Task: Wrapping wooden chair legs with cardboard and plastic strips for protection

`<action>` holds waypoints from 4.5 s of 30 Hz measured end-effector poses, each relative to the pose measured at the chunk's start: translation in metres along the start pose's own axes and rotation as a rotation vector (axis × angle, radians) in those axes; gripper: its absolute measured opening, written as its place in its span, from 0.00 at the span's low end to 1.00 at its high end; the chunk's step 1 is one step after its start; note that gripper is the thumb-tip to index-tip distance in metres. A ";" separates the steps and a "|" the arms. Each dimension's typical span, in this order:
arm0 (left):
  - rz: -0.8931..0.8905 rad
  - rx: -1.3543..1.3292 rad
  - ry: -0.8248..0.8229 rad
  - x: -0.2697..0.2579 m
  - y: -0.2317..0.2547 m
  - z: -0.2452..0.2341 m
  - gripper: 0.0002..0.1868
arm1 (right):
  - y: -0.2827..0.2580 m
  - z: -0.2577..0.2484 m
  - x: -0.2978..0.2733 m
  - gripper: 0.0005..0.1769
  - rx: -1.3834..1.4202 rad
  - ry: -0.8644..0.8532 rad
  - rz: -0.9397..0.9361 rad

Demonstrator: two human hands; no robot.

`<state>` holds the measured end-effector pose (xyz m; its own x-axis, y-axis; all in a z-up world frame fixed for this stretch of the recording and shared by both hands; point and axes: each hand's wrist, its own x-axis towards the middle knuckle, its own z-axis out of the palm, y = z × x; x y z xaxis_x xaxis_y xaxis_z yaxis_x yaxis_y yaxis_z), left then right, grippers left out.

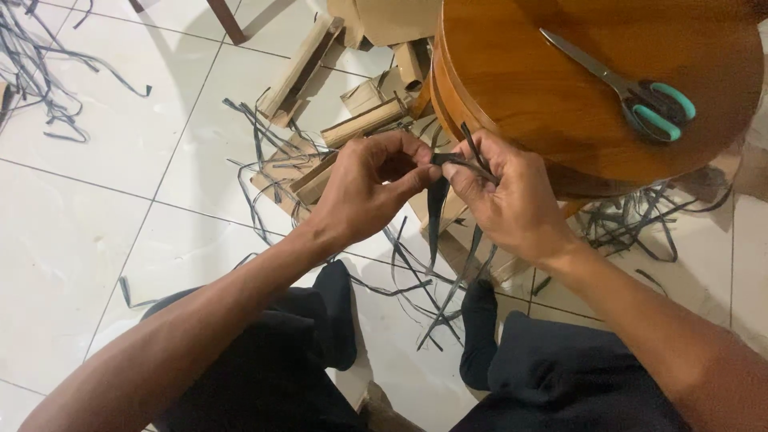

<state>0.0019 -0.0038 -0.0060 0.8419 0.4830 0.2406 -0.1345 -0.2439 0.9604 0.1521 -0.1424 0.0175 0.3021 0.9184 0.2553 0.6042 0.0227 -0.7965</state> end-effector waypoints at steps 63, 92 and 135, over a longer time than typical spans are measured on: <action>-0.479 -0.632 -0.293 -0.008 -0.072 0.055 0.08 | 0.039 -0.033 -0.005 0.10 -0.118 0.184 -0.136; -0.113 0.276 -0.255 0.032 -0.045 0.011 0.13 | 0.044 -0.001 -0.017 0.10 0.121 -0.076 0.279; -0.160 -0.334 0.018 0.020 -0.022 -0.008 0.07 | -0.001 0.013 -0.001 0.10 0.135 0.062 0.125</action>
<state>0.0172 0.0176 -0.0212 0.8571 0.5084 0.0833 -0.1675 0.1221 0.9783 0.1413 -0.1377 0.0108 0.4154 0.8916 0.1799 0.4561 -0.0330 -0.8893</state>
